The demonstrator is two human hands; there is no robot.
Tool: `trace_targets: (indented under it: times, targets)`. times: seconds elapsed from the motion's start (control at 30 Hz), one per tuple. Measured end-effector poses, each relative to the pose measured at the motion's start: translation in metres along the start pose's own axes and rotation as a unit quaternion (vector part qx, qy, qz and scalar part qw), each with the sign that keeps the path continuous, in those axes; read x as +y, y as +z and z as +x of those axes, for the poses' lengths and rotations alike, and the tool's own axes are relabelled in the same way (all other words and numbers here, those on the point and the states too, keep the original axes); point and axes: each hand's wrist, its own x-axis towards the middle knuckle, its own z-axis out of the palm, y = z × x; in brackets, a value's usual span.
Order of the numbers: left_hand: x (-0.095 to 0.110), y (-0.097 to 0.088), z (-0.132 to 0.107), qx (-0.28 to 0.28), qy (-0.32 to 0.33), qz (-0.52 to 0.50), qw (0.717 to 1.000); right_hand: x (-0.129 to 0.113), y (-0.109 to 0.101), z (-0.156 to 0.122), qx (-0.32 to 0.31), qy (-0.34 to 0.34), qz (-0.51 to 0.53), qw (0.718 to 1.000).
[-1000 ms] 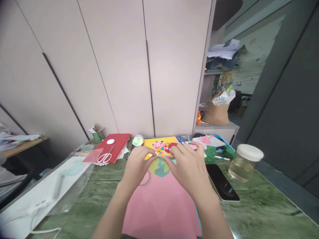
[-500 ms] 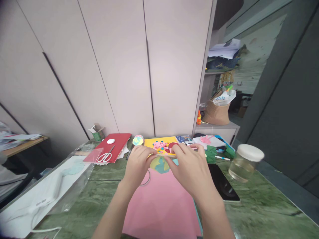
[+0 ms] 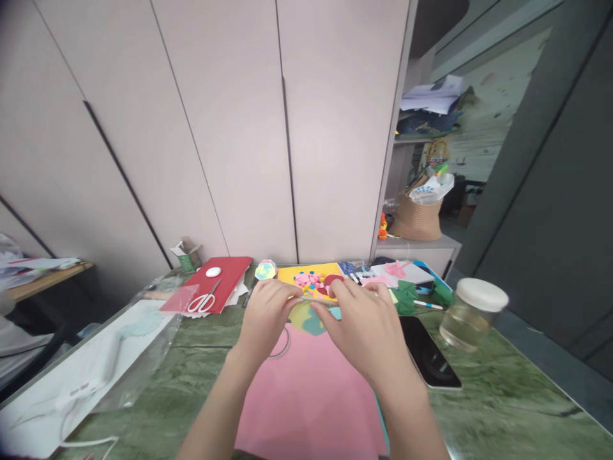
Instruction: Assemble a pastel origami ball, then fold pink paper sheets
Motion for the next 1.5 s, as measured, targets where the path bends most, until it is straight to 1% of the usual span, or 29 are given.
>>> trace_targets:
  times: [0.27,0.43,0.53,0.8,0.97,1.27,1.5]
  targets:
    - [0.000,0.002,0.000,-0.017,-0.002,0.017,1.000,-0.003,0.002,0.000,-0.010,0.008,-0.014,1.000]
    - [-0.001,0.003,-0.001,-0.016,0.002,0.028,0.999,-0.005,0.000,0.000,0.023,0.013,-0.008,1.000]
    - [-0.001,0.003,-0.001,-0.012,-0.002,0.032,0.999,-0.005,0.003,-0.001,0.042,0.017,-0.014,0.999]
    - [-0.001,0.003,0.000,-0.017,-0.006,0.039,0.999,-0.010,0.008,-0.002,0.057,0.034,-0.013,0.998]
    - [0.000,0.002,0.000,-0.010,-0.002,0.037,0.999,-0.014,0.009,-0.001,0.080,0.043,-0.019,0.996]
    - [0.001,0.002,0.000,-0.011,-0.001,0.036,0.999,-0.015,0.012,0.001,0.084,0.044,-0.038,0.995]
    - [0.002,0.000,0.001,-0.041,0.000,0.047,0.998,-0.016,0.012,0.000,0.069,0.050,-0.046,0.995]
